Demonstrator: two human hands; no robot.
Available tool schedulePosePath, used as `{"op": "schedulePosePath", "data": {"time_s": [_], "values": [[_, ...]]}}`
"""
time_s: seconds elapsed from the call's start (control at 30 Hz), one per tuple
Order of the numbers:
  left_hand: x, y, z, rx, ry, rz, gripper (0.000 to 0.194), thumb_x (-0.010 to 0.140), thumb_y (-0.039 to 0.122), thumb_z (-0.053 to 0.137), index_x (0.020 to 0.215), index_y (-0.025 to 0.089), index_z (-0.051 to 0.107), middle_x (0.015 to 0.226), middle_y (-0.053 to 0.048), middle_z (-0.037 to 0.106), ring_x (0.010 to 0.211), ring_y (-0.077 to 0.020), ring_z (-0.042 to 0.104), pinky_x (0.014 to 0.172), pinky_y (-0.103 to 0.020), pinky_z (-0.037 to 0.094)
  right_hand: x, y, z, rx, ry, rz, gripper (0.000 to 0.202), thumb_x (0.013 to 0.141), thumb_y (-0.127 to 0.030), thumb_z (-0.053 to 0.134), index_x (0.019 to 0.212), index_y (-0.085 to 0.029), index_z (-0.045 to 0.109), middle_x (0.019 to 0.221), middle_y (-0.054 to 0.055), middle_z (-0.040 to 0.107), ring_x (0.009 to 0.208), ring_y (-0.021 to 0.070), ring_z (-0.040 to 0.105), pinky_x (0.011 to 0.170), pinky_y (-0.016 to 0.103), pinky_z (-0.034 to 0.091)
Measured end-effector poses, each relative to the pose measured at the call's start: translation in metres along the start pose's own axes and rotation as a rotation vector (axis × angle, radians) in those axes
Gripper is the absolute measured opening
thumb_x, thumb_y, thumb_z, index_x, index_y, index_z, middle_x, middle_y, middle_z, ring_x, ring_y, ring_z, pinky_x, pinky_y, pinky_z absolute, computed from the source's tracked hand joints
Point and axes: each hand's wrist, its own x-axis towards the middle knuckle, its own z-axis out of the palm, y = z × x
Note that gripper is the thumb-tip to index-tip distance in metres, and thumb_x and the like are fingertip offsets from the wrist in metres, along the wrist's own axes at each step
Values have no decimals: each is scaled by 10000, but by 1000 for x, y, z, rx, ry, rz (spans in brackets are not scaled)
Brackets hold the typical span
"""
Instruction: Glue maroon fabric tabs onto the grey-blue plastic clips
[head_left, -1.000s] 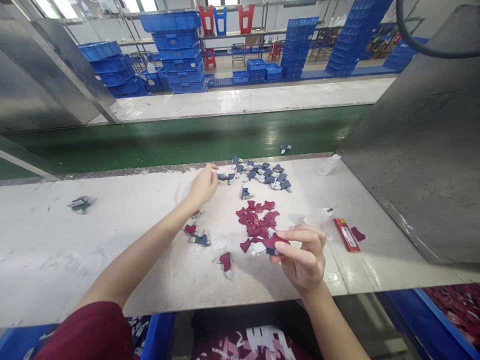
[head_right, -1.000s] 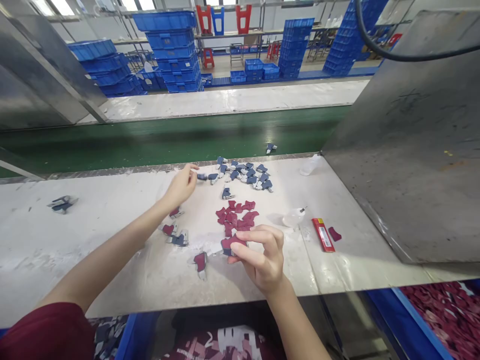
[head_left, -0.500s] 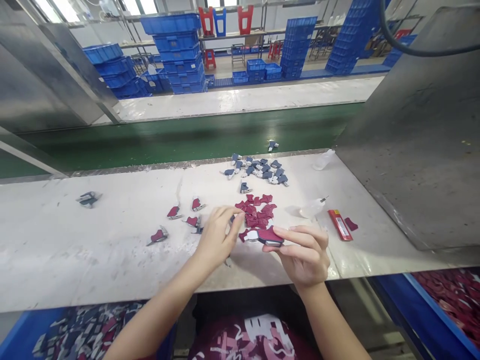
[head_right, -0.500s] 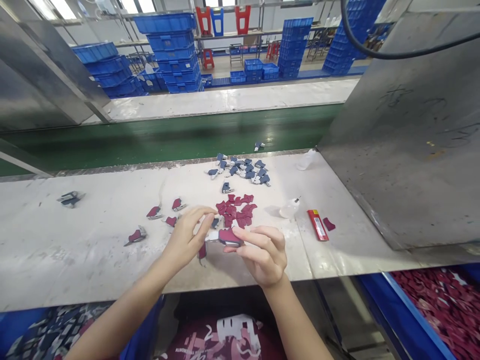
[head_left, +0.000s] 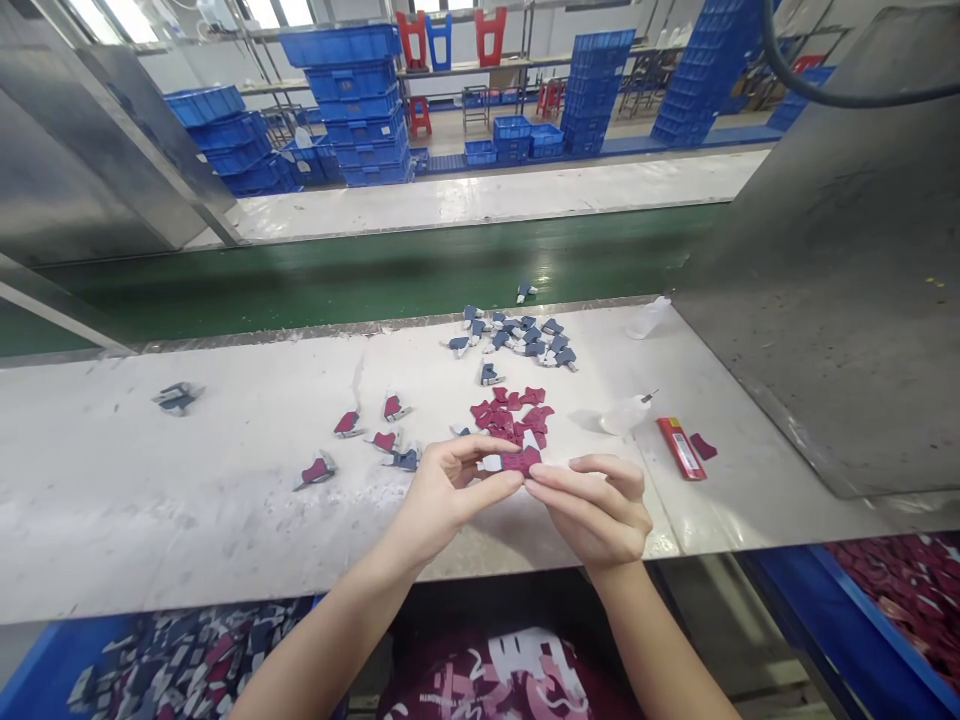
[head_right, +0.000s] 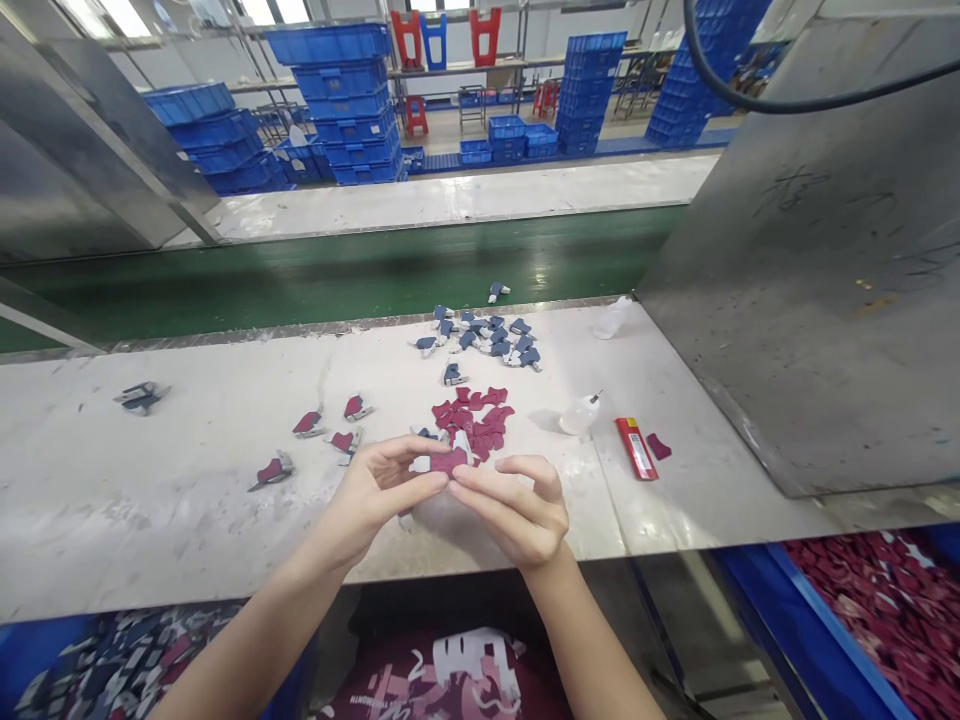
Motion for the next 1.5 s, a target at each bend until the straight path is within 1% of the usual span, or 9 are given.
{"op": "schedulePosePath", "data": {"time_s": [0.27,0.4,0.5,0.67,0.87,1.0,1.13,1.23,1.5], "values": [[0,-15,6,-37,138,9,190,679,261,836,850,198,783,872,-53,757,829,-196,684,723,-274,540,1,5,7,75,-26,-99,247,860,-134,707,973,-350,746,878,-52,794,790,192,558,591,327,531],[6,-26,-10,-123,183,-118,207,626,260,857,813,196,798,756,-38,752,713,-173,678,672,-271,537,4,-1,11,134,-84,-175,239,811,-72,735,839,-309,730,913,-52,794,850,188,569,623,317,532],[11,-27,-48,-17,377,-37,259,645,307,852,877,202,809,838,-58,782,774,-191,705,739,-297,557,0,0,10,123,-99,-159,286,743,-23,778,817,-292,715,882,-54,784,842,179,575,634,295,542],[4,-25,-147,515,773,60,406,677,402,787,1024,191,793,951,-80,795,896,-273,724,763,-355,577,-13,27,-9,-145,11,46,249,720,-56,808,797,-271,708,806,-14,717,804,170,594,718,319,515],[2,-33,-233,988,644,-213,323,777,430,605,935,217,788,1065,-111,784,1079,-361,684,931,-449,541,-21,59,-29,-425,109,326,114,708,-173,827,796,-206,763,1102,108,595,1068,292,575,719,348,508],[15,-35,-218,1275,601,12,491,881,448,516,1226,143,684,1301,-189,664,1268,-377,565,1088,-533,422,-25,60,-29,-418,39,467,117,769,-260,791,871,-201,797,1248,144,520,1232,363,497,784,393,526],[22,-48,-166,1370,125,295,443,996,398,411,1394,285,568,1551,-102,463,1433,-315,403,1181,-586,247,-29,58,-27,-391,0,496,111,795,-273,773,869,-195,802,1264,153,521,1214,358,514,808,410,524],[24,-63,-152,1441,-22,321,416,1024,307,357,1369,353,584,1591,-54,417,1446,-304,392,1180,-618,176,-31,59,-29,-364,-10,526,115,802,-275,766,873,-192,800,1267,158,524,1239,372,502,822,423,526],[38,-62,-218,1456,421,427,276,960,298,467,1051,252,723,1291,-100,677,1315,-341,504,1103,-564,311,-36,64,-29,-290,-194,597,261,874,-426,678,982,-219,796,1491,137,403,1327,408,397,940,552,497]]}}
